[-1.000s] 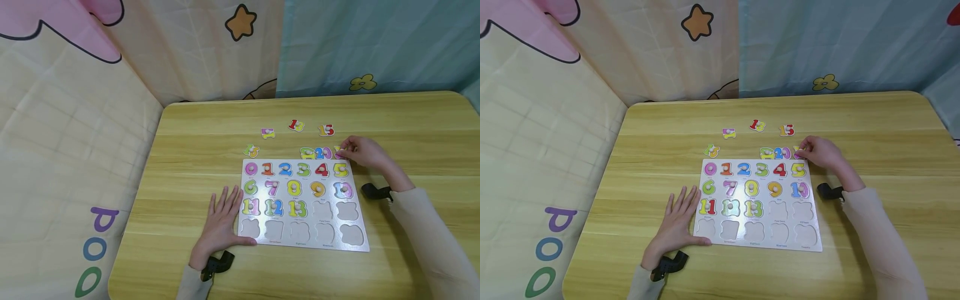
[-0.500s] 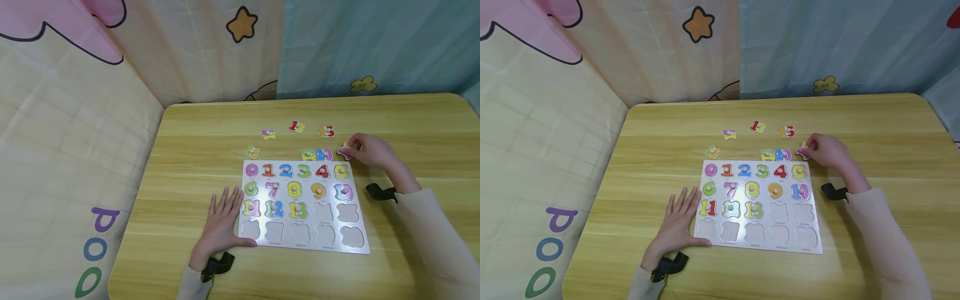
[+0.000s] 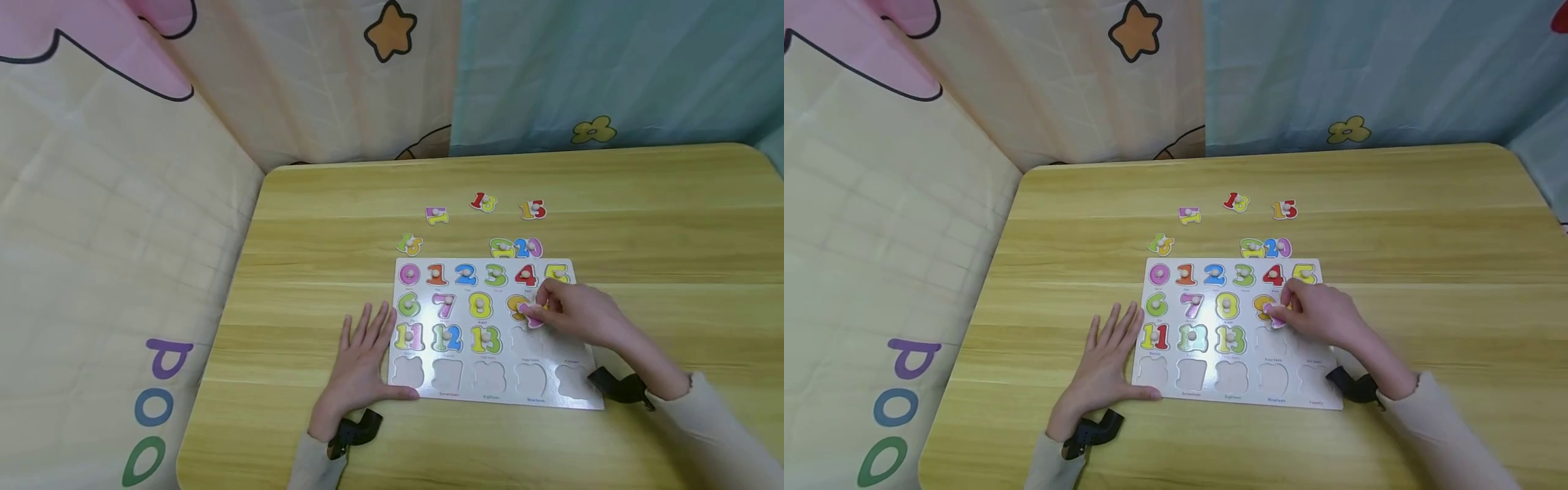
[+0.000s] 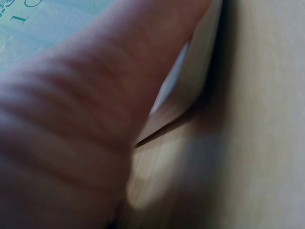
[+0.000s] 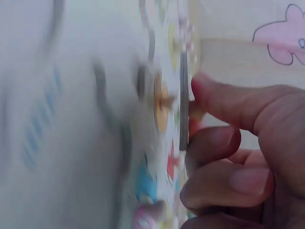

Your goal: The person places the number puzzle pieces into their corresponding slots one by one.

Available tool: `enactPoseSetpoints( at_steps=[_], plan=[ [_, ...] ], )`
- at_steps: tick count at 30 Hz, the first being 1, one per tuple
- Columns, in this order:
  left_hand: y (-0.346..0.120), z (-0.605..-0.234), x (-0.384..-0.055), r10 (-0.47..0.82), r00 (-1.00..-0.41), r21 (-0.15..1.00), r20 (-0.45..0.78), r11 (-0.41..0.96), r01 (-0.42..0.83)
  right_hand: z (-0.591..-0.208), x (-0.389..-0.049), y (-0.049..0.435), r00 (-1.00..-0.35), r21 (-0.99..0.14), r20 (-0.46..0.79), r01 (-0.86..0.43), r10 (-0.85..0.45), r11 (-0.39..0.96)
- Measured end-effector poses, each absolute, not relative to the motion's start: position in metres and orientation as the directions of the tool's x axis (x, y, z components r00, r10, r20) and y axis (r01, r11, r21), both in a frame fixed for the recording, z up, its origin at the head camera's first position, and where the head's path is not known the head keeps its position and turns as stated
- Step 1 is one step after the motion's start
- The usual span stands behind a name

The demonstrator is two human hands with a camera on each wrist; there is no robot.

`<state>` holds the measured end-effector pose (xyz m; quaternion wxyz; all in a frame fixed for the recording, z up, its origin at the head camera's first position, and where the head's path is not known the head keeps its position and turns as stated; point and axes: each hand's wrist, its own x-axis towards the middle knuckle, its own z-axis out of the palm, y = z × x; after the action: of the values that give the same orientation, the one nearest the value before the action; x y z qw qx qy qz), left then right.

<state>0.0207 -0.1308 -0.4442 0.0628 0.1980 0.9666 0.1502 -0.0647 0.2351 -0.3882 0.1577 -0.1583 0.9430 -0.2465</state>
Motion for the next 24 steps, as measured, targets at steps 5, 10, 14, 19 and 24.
enactPoseSetpoints(
  at_steps=[5, 10, 14, 19, 24],
  plan=[
    [-0.131, -0.444, 0.02, 0.399, -0.915, 0.307, -0.068, 0.88, 0.361, -0.399, -0.043, 0.228, -0.885, -0.561, -0.215, -0.235, -0.413, 0.794],
    [-0.131, -0.444, 0.02, 0.401, -0.914, 0.307, -0.069, 0.88, 0.363, -0.403, -0.033, 0.221, -0.902, -0.566, -0.253, -0.156, -0.351, 0.81],
    [-0.131, -0.444, 0.02, 0.402, -0.913, 0.305, -0.074, 0.88, 0.363, -0.402, -0.028, 0.216, -0.903, -0.556, -0.297, -0.1, -0.31, 0.825],
    [-0.131, -0.444, 0.02, 0.404, -0.912, 0.302, -0.064, 0.879, 0.368, -0.4, -0.024, 0.212, -0.904, -0.545, -0.32, -0.07, -0.284, 0.836],
    [-0.131, -0.444, 0.021, 0.408, -0.912, 0.302, -0.052, 0.876, 0.375, -0.4, -0.023, 0.211, -0.91, -0.546, -0.306, -0.073, -0.281, 0.834]
  ],
)
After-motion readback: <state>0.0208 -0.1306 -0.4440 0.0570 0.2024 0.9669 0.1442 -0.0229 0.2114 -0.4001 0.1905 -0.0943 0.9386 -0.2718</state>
